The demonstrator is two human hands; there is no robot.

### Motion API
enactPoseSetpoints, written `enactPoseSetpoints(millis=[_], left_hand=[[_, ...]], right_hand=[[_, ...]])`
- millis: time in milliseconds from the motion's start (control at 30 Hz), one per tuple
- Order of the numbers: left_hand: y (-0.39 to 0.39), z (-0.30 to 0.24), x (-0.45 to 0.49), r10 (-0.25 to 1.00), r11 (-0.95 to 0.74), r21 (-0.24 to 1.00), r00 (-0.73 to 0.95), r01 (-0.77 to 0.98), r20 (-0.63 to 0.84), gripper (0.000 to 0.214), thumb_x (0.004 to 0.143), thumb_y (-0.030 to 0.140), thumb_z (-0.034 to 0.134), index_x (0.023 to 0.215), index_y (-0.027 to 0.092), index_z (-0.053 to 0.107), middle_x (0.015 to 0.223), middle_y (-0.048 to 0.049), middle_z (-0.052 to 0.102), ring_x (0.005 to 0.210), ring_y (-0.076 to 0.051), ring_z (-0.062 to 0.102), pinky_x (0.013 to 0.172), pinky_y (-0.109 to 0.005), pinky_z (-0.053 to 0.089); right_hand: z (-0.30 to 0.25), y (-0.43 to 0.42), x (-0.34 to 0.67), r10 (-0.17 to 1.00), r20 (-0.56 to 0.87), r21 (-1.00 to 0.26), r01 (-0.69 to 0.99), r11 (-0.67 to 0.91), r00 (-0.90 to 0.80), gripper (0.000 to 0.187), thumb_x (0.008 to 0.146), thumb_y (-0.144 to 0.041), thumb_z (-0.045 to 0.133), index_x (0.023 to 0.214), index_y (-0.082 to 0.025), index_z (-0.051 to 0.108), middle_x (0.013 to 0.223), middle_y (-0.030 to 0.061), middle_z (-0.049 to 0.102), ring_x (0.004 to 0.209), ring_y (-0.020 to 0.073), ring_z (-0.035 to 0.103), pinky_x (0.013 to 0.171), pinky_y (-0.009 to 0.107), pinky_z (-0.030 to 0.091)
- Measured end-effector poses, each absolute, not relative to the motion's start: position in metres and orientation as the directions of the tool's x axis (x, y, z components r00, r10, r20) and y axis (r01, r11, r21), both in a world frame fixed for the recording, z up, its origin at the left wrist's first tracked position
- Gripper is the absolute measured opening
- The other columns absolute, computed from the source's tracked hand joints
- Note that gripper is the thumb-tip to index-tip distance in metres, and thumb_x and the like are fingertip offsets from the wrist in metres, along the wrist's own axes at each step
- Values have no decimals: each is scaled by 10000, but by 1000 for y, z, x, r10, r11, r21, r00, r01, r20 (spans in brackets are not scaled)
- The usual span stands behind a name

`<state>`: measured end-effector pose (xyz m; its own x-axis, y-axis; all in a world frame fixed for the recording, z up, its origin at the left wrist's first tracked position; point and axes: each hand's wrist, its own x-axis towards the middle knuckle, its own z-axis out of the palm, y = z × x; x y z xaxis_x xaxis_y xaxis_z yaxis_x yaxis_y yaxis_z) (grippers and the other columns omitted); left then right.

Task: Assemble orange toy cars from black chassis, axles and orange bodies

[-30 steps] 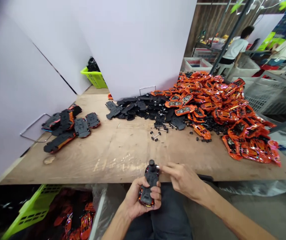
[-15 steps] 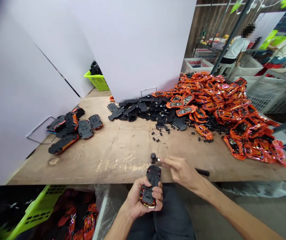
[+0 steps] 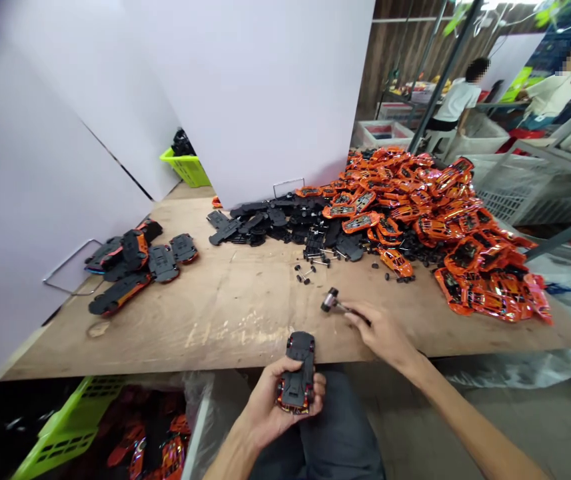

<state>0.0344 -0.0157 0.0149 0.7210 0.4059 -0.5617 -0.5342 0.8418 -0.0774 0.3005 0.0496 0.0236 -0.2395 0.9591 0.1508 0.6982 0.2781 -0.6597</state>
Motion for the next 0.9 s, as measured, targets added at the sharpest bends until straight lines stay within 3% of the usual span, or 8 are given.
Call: enactPoseSetpoints(millis=[100,167,267,333,467,533,633,900], left_hand=[[-27,26,38,557,824,316,568,-471,-606,341,817,302,787,1026,46,705,941,-133,701,788,-208,683,735,-338,552],[-24,34,40,719,695,530,456,-487,-524,432,787,303,854,1142,101,716,962,-106,737,830,-220,713,811,-361,564],[0,36,36,872,487,679,260,-550,-414,620,692,352,937,1235,173,697,1095,-93,770,1045,-262,729,968,-360,535],[21,33,28,904,425,758,197,-494,-378,662,649,388,956,1223,179,701,1129,-100,777,1089,-286,726,972,-373,545],[56,25,5,939,208,975,294,-77,-177,500,662,342,945,1095,186,751,1141,-107,790,1059,-284,743,941,-373,576],[66,22,-2,915,-16,990,402,141,-43,413,725,320,903,1098,206,768,1135,-97,792,1040,-263,744,929,-357,580],[71,14,-2,864,-272,923,492,271,110,342,807,318,835,1132,230,775,1085,-79,800,994,-237,749,895,-333,586],[64,4,7,901,-231,929,425,288,93,299,832,318,803,1123,249,793,1088,-41,827,966,-222,783,884,-299,602]], right_hand=[[20,54,311,963,271,-618,765,180,-8,383,1000,-471,536,1164,-212,766,1133,156,723,1101,334,685,1007,527,550],[19,40,298,963,259,-742,655,147,78,414,987,-514,572,1262,-230,695,1210,151,693,1151,322,666,1050,527,530],[17,7,254,996,69,-972,220,79,-50,532,931,-533,691,1372,-275,543,1310,121,671,1184,273,682,1032,436,569],[15,-6,225,997,13,-999,38,16,-79,513,888,-498,763,1298,-273,551,1252,99,697,1156,260,700,993,392,591],[10,7,209,985,172,-963,206,172,-18,263,932,-365,725,1147,-237,643,1156,80,708,1128,243,680,1020,383,548],[8,19,217,970,223,-921,305,244,-100,228,940,-313,710,1150,-235,663,1160,75,710,1110,235,674,1008,375,538],[4,27,226,974,194,-917,332,221,-114,253,908,-305,756,1136,-239,668,1079,41,732,1005,212,700,920,337,558],[-3,23,212,916,401,-861,330,386,-23,150,954,-203,675,1100,-232,694,1020,50,740,943,201,708,849,315,574]])
